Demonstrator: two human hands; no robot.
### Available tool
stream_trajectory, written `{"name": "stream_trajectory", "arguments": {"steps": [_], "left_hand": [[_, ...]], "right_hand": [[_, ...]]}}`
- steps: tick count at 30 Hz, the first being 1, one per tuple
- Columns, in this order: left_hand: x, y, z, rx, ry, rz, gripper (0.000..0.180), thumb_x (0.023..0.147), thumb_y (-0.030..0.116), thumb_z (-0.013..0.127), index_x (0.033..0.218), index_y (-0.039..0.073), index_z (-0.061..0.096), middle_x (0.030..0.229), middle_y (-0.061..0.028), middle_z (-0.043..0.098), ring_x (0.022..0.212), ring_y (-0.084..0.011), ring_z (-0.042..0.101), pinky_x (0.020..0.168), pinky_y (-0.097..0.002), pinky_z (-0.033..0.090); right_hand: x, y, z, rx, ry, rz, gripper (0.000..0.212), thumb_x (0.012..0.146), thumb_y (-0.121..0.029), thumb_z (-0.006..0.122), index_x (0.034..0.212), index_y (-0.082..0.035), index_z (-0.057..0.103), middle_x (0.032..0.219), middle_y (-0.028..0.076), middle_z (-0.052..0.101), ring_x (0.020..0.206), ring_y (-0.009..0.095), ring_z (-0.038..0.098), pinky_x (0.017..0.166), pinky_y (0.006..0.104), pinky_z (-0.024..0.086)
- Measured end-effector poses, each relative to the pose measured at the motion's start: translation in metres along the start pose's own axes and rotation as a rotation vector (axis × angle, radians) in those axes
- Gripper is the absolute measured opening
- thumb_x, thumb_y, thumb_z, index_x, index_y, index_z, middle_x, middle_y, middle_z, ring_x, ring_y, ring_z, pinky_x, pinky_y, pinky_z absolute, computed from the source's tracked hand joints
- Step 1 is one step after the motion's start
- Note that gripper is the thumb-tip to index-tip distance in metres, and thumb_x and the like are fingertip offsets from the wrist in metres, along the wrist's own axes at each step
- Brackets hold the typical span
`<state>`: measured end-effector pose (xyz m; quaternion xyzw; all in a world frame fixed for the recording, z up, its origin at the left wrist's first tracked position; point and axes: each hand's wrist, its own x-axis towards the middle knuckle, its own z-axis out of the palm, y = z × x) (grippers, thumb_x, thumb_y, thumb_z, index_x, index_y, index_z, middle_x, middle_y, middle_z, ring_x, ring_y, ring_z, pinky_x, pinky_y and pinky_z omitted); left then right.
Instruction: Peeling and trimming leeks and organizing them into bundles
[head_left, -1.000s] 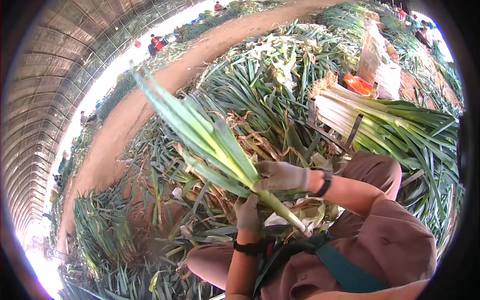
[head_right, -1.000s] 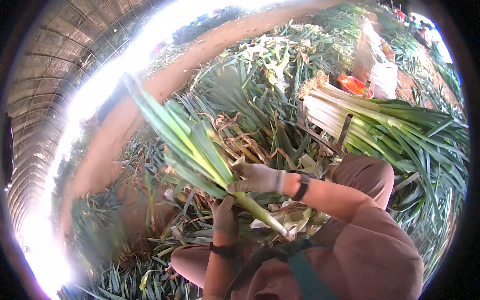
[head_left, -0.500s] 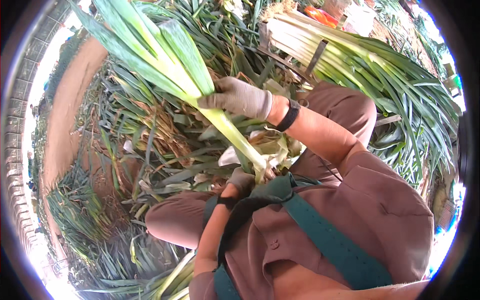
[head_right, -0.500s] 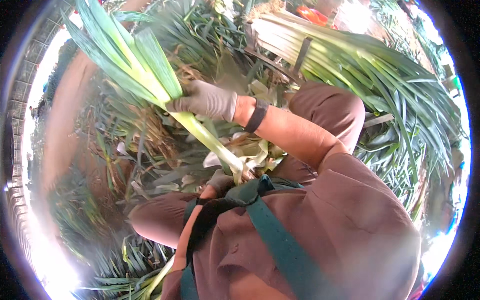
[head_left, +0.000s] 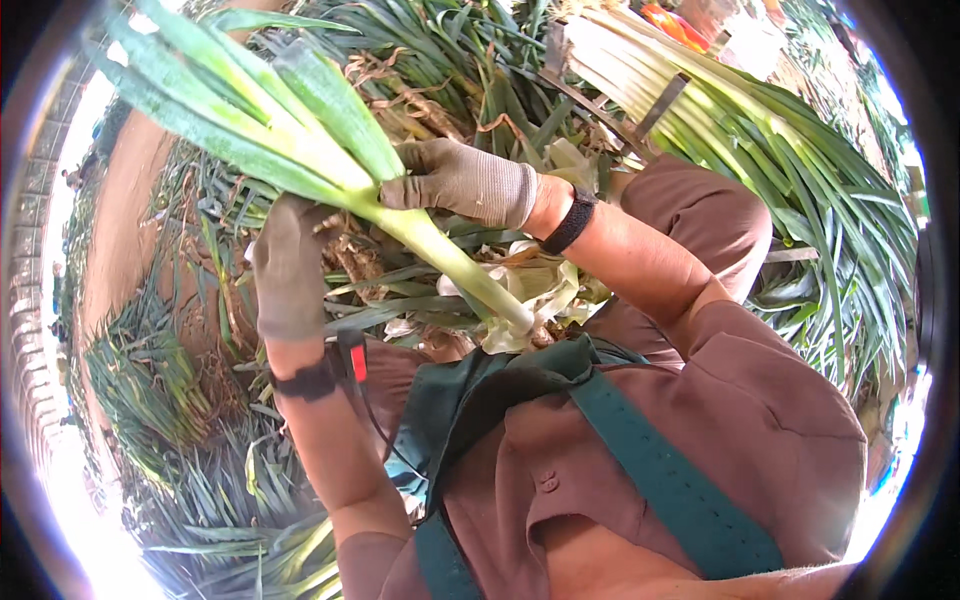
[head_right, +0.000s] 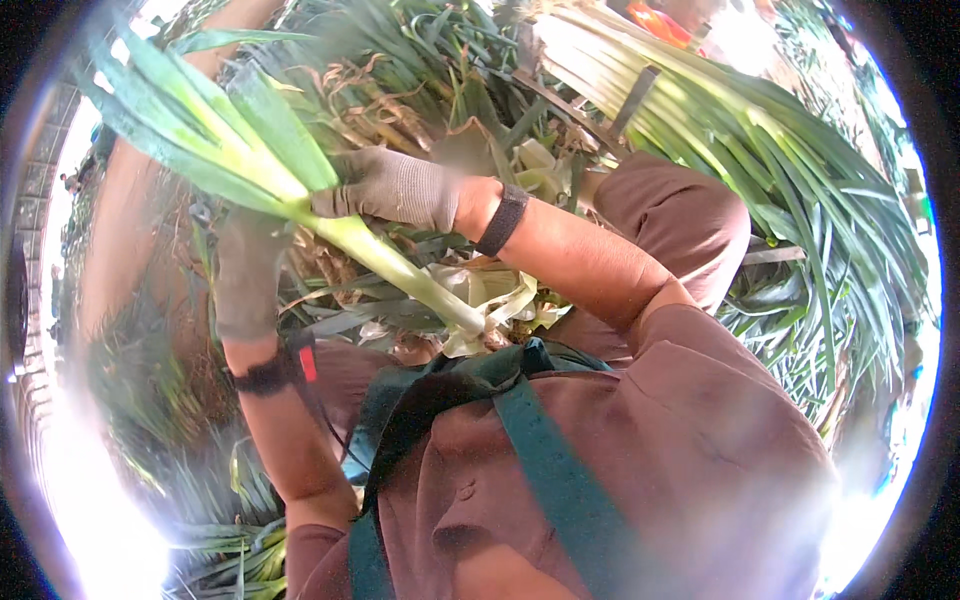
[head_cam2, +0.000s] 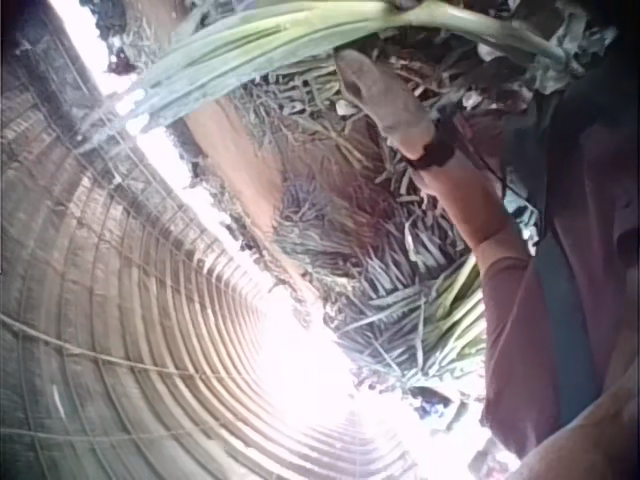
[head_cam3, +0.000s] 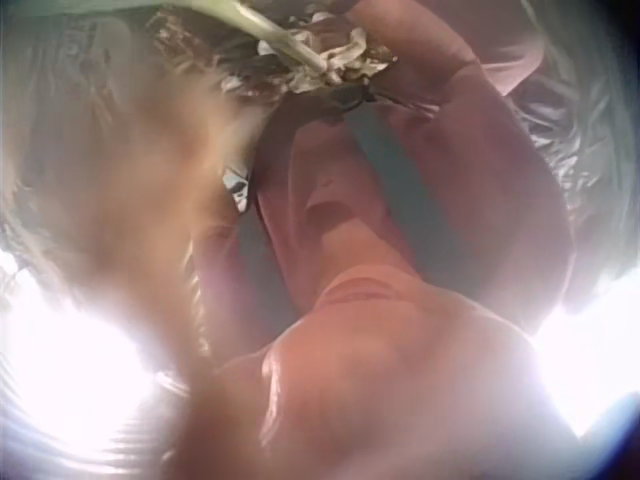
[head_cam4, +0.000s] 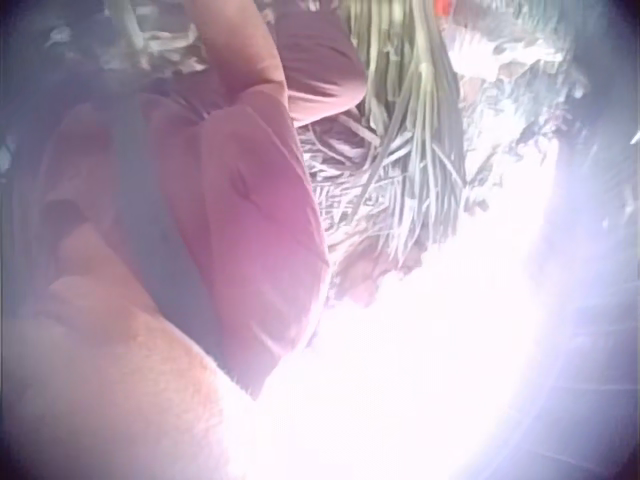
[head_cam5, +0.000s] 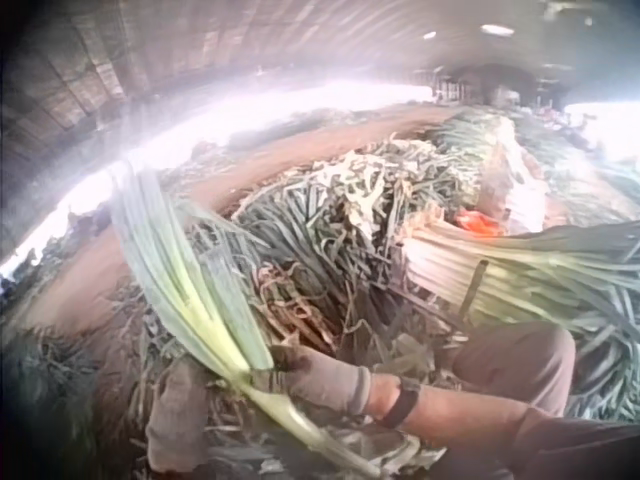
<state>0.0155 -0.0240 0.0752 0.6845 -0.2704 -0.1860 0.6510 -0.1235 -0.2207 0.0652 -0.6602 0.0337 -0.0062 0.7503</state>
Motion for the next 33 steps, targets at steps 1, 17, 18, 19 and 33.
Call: {"name": "stream_trajectory", "arguments": {"steps": [1,17,18,19,33], "left_hand": [[0.002,-0.002,-0.003,-0.042,-0.007,0.014,0.031,0.092,0.016,0.069,0.116,-0.004,0.066,0.106,-0.0081,0.068,0.094,-0.017,0.062,0.086,-0.0303,0.049],[0.026,-0.064,0.004,-0.108,0.176,-0.268,0.032,0.098,0.008,0.051,0.126,-0.002,0.062,0.128,-0.0134,0.06,0.115,-0.0195,0.059,0.098,-0.0315,0.046],[0.024,-0.069,-0.001,-0.05,0.175,-0.223,0.029,0.096,0.013,0.058,0.122,-0.001,0.063,0.116,-0.0104,0.062,0.104,-0.0193,0.061,0.088,-0.032,0.049],[0.019,-0.08,-0.013,0.256,0.05,-0.085,0.035,0.092,0.007,0.057,0.126,0.002,0.062,0.125,-0.0114,0.061,0.113,-0.0209,0.059,0.093,-0.0337,0.047],[-0.002,-0.049,-0.002,-0.632,-0.186,-0.065,0.06,0.085,0.04,0.077,0.125,0.0,0.055,0.106,-0.0084,0.062,0.094,-0.0262,0.061,0.086,-0.0406,0.052]], "right_hand": [[0.006,0.006,0.01,-0.032,-0.009,-0.055,0.048,0.092,-0.031,0.074,0.127,0.0,0.062,0.106,0.0,0.068,0.094,0.008,0.059,0.086,0.0263,0.049],[-0.154,0.044,-0.032,-0.158,0.335,0.415,0.022,0.084,-0.021,0.074,0.094,-0.004,0.066,0.079,-0.001,0.062,0.075,0.009,0.059,0.068,0.0278,0.049],[-0.169,0.046,-0.037,-0.215,0.327,0.471,0.025,0.084,-0.024,0.074,0.095,-0.003,0.068,0.078,0.0,0.064,0.075,0.011,0.061,0.067,0.0288,0.05],[-0.178,0.05,-0.04,-0.227,0.312,0.504,0.027,0.084,-0.025,0.074,0.098,-0.002,0.068,0.079,0.002,0.065,0.074,0.013,0.063,0.067,0.0299,0.051],[-0.045,0.016,-0.001,-0.453,-0.155,0.155,0.027,0.085,-0.021,0.076,0.105,-0.002,0.074,0.083,0.006,0.072,0.078,0.013,0.067,0.074,0.0278,0.051]]}}
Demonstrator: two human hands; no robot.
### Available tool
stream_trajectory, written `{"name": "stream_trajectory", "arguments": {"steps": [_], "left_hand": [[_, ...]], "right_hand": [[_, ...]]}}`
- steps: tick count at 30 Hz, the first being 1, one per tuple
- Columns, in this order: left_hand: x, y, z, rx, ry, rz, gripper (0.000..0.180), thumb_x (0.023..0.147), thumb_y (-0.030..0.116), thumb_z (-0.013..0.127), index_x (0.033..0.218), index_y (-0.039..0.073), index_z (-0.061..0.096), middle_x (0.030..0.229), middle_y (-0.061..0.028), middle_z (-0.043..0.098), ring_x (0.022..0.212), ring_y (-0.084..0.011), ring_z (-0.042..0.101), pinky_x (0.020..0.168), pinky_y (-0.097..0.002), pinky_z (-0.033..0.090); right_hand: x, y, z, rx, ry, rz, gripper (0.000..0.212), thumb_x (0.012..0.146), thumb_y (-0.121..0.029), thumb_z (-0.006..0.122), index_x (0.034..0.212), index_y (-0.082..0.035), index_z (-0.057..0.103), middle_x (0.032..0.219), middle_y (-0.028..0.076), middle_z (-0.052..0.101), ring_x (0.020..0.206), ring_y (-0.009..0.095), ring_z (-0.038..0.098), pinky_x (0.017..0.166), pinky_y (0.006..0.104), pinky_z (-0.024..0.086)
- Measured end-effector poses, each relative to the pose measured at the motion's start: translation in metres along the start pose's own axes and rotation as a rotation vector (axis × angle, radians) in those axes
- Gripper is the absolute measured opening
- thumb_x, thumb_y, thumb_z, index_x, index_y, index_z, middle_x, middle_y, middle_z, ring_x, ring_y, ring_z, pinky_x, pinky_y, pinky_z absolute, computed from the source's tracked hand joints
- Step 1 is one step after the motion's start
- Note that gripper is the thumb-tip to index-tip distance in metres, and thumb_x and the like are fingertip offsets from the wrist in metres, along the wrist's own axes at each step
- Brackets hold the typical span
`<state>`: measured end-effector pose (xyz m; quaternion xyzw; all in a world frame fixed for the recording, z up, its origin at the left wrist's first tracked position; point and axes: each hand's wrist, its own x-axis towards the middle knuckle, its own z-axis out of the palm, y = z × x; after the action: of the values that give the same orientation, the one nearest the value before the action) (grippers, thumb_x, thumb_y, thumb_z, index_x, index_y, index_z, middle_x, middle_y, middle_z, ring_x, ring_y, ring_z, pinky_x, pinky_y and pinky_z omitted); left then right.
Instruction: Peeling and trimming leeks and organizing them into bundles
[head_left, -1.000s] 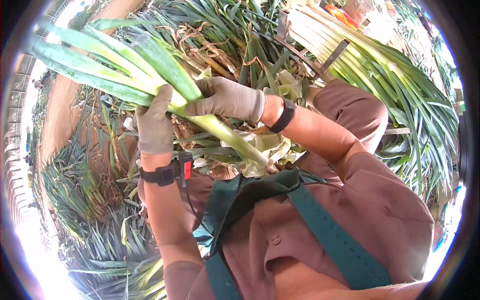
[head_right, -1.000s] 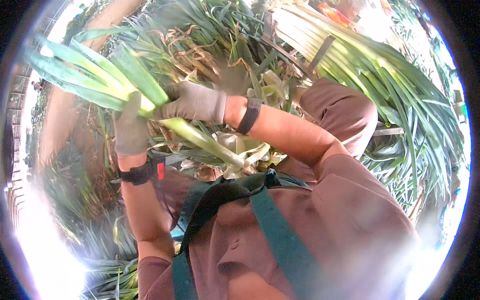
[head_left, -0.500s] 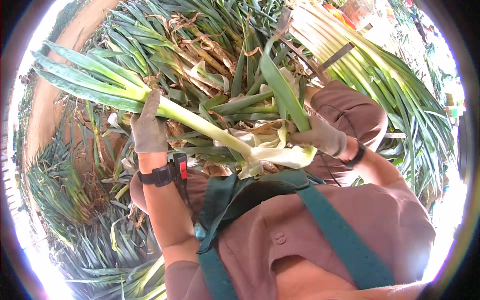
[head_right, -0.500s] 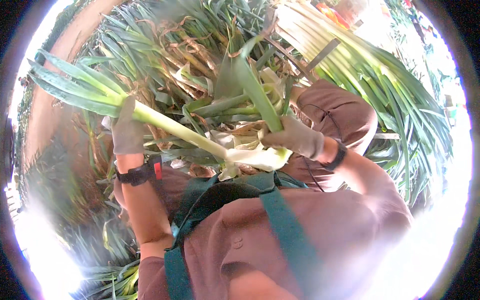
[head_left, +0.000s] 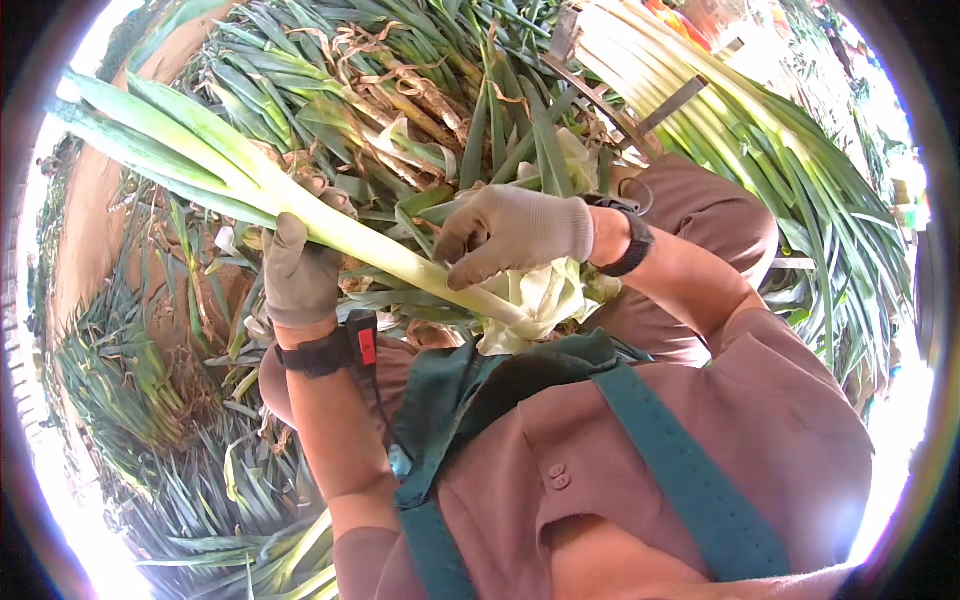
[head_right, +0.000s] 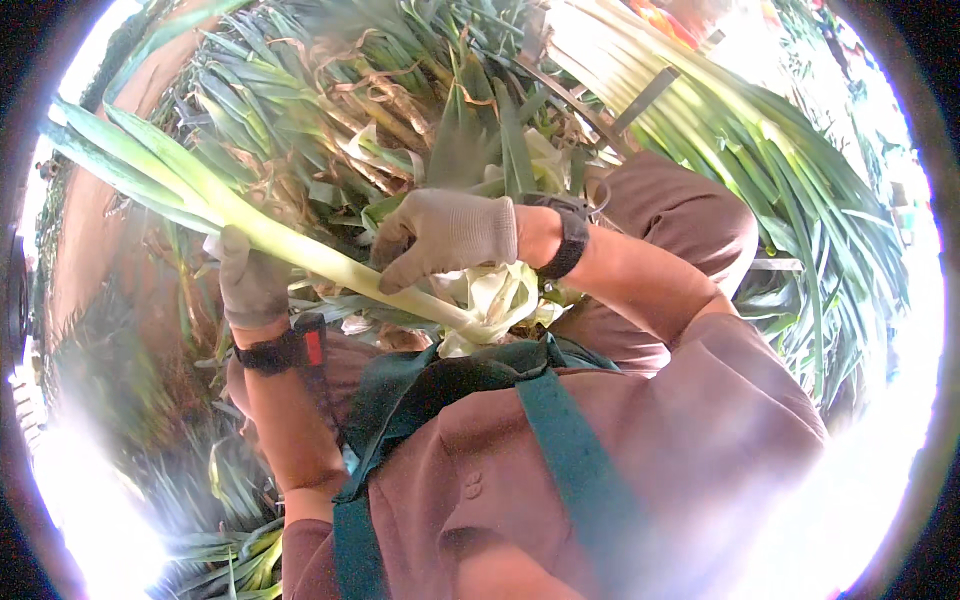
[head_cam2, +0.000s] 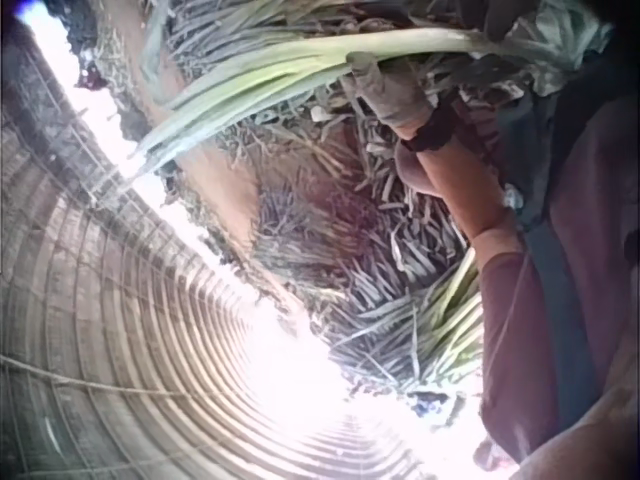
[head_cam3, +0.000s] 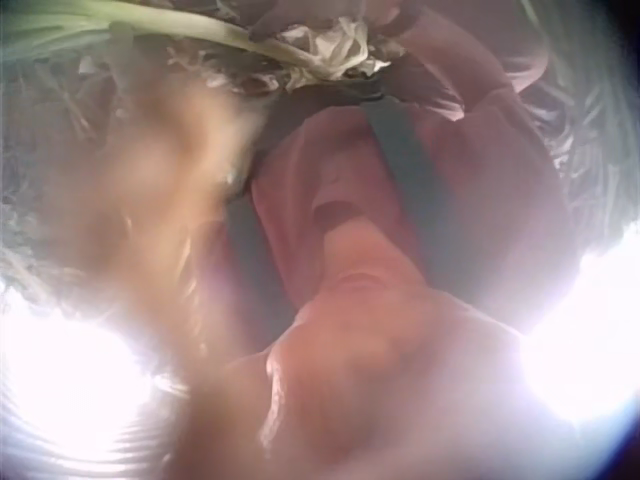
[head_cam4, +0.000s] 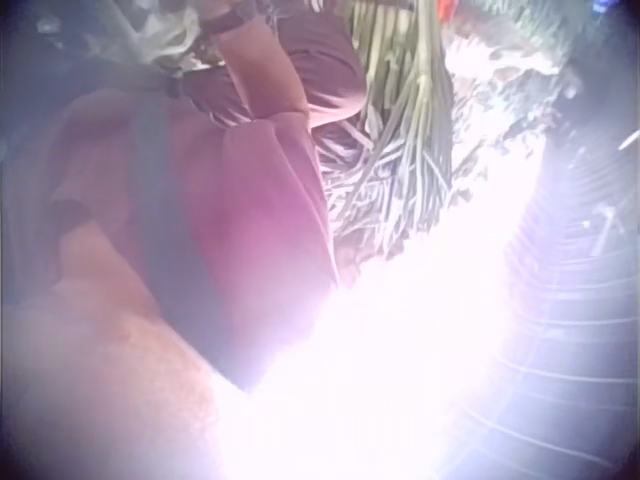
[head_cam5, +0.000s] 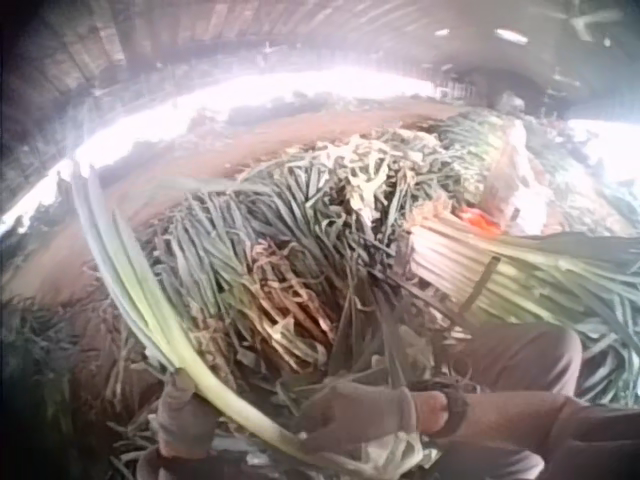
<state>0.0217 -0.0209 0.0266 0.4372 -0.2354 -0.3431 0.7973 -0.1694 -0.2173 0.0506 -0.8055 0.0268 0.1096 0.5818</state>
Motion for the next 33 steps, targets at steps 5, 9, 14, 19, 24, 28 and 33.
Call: {"name": "stream_trajectory", "arguments": {"steps": [5,9,14,19,24,28,33], "left_hand": [[-0.003,-0.004,-0.01,-0.092,-0.023,0.014,0.065,0.079,0.045,0.082,0.119,0.001,0.057,0.107,-0.0086,0.061,0.094,-0.0267,0.061,0.084,-0.04,0.052],[-0.006,-0.001,-0.009,-0.07,-0.076,0.004,0.063,0.078,0.047,0.082,0.115,0.0,0.061,0.102,-0.0111,0.062,0.092,-0.0258,0.06,0.084,-0.0392,0.051],[-0.007,0.002,0.0,-0.013,-0.15,-0.002,0.063,0.078,0.049,0.08,0.111,0.0,0.063,0.093,-0.0145,0.064,0.087,-0.0256,0.062,0.078,-0.0375,0.052],[-0.01,-0.006,0.004,-0.025,-0.239,-0.03,0.063,0.079,0.054,0.077,0.111,0.002,0.064,0.087,-0.016,0.066,0.078,-0.0283,0.066,0.071,-0.0387,0.054],[-0.021,-0.014,0.023,-0.139,-0.377,-0.024,0.056,0.082,0.044,0.078,0.113,0.001,0.063,0.091,-0.0183,0.068,0.08,-0.03,0.067,0.074,-0.0412,0.056],[-0.029,-0.026,0.052,-0.137,-0.484,-0.188,0.049,0.083,0.048,0.076,0.105,0.005,0.065,0.084,-0.0135,0.066,0.071,-0.0266,0.065,0.076,-0.045,0.053],[-0.025,-0.017,0.042,-0.141,-0.22,0.005,0.039,0.095,0.047,0.061,0.1,0.008,0.058,0.057,0.0007,0.047,0.048,-0.0136,0.044,0.06,-0.0362,0.044]], "right_hand": [[-0.001,0.008,0.01,0.022,-0.07,0.09,0.026,0.085,-0.022,0.075,0.102,-0.002,0.076,0.087,0.006,0.075,0.079,0.01,0.066,0.073,0.0273,0.052],[-0.003,0.01,0.014,-0.002,-0.057,0.05,0.023,0.085,-0.018,0.071,0.101,-0.002,0.075,0.086,0.006,0.075,0.078,0.009,0.066,0.071,0.0274,0.053],[-0.002,0.017,0.018,-0.005,-0.064,0.065,0.022,0.086,-0.017,0.066,0.1,-0.002,0.074,0.086,0.006,0.074,0.077,0.01,0.066,0.07,0.0283,0.053],[0.008,0.039,0.029,0.058,-0.112,0.064,0.023,0.088,-0.017,0.065,0.102,0.0,0.072,0.086,0.005,0.072,0.076,0.01,0.064,0.07,0.0285,0.052],[0.024,0.066,0.048,0.321,-0.241,0.218,0.027,0.089,-0.02,0.069,0.109,-0.002,0.069,0.089,0.005,0.071,0.084,0.011,0.063,0.078,0.0304,0.051],[0.028,0.162,0.096,-0.33,0.007,-0.171,0.029,0.086,-0.029,0.068,0.106,-0.009,0.072,0.089,0.013,0.073,0.075,0.027,0.069,0.068,0.04,0.053],[0.019,0.095,0.042,-1.089,0.029,0.282,0.05,0.09,-0.033,0.068,0.129,-0.003,0.058,0.108,0.014,0.071,0.089,0.03,0.071,0.073,0.043,0.056]]}}
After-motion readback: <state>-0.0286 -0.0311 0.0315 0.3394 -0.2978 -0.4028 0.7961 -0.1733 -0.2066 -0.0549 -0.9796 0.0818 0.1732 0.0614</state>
